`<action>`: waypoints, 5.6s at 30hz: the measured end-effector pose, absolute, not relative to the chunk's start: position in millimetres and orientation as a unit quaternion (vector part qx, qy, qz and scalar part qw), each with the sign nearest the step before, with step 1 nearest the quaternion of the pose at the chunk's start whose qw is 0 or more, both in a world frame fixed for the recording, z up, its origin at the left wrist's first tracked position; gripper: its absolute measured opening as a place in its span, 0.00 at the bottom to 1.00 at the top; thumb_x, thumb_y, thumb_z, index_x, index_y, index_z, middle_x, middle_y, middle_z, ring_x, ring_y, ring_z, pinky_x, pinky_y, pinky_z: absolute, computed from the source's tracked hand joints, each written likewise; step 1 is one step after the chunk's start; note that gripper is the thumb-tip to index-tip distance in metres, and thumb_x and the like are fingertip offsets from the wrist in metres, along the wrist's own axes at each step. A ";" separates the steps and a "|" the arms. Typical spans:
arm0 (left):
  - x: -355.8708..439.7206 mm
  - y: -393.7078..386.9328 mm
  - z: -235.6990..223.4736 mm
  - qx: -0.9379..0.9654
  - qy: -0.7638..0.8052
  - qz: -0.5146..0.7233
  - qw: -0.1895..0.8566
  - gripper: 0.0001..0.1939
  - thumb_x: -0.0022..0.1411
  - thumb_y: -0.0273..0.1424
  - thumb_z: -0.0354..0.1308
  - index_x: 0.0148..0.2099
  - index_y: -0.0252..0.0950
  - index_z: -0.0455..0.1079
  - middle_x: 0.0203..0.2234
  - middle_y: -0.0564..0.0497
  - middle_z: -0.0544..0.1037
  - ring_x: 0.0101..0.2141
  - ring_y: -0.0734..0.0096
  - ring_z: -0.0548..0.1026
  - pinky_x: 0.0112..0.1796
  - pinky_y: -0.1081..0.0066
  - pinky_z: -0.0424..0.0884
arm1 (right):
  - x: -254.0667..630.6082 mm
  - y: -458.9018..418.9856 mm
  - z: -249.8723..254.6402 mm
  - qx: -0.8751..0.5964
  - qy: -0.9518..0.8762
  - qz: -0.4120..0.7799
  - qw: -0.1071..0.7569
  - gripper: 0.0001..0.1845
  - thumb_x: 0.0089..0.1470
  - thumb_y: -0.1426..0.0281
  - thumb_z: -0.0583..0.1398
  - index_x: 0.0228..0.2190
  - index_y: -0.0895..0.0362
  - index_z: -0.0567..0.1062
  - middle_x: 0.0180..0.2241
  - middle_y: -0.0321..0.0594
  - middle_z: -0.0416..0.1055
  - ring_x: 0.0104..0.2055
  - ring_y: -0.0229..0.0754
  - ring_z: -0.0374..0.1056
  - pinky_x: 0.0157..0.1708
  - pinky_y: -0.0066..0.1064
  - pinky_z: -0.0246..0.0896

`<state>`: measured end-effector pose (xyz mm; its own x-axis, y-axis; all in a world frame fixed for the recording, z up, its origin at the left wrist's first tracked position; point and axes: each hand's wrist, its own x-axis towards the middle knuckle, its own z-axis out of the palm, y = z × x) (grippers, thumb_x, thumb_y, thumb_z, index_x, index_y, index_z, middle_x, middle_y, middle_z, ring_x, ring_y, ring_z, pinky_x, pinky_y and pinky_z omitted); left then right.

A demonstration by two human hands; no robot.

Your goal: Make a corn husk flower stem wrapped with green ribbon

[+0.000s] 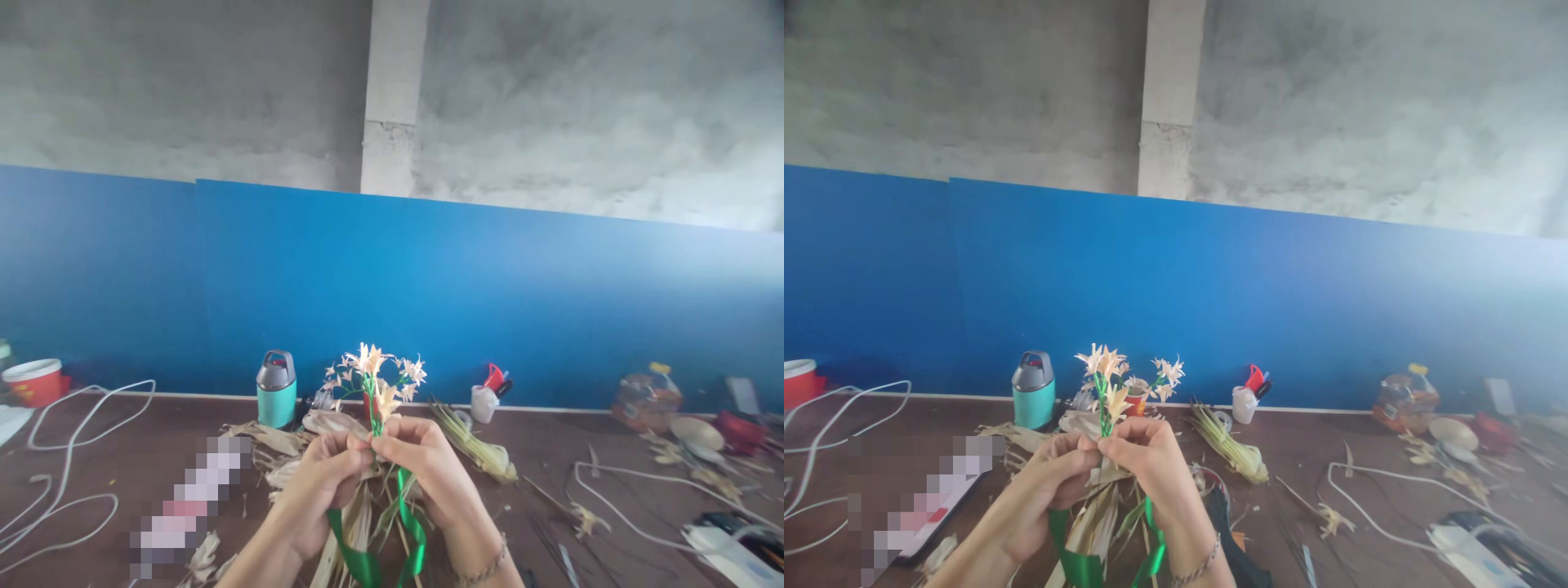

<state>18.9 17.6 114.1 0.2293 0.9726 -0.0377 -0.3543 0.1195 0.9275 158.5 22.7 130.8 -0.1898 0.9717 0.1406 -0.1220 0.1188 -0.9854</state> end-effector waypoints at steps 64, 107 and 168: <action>14.8 19.3 114.9 0.623 0.485 0.452 0.415 0.08 0.48 0.31 0.55 0.21 0.36 0.63 0.15 0.59 0.60 0.19 0.77 0.56 0.21 0.74 0.51 | 159.3 32.7 123.3 -0.468 -0.590 0.454 0.476 0.12 0.38 0.64 0.65 0.19 0.61 0.74 0.17 0.33 0.64 0.22 0.34 0.55 0.24 0.28 0.49; 5.9 9.7 118.3 0.490 0.273 0.433 0.706 0.09 0.42 0.31 0.63 0.23 0.35 0.65 0.11 0.64 0.52 0.14 0.86 0.43 0.18 0.74 0.36 | 162.0 24.1 122.7 -0.196 -0.518 0.687 0.471 0.11 0.35 0.66 0.71 0.19 0.59 0.78 0.19 0.35 0.70 0.22 0.33 0.61 0.26 0.26 0.52; 18.6 6.6 123.2 0.621 0.467 0.480 0.408 0.07 0.49 0.32 0.55 0.25 0.34 0.71 0.19 0.52 0.73 0.23 0.70 0.66 0.25 0.72 0.61 | 148.4 24.9 124.6 -0.476 -0.637 0.319 0.516 0.11 0.43 0.67 0.61 0.17 0.60 0.71 0.18 0.35 0.65 0.24 0.37 0.58 0.26 0.28 0.51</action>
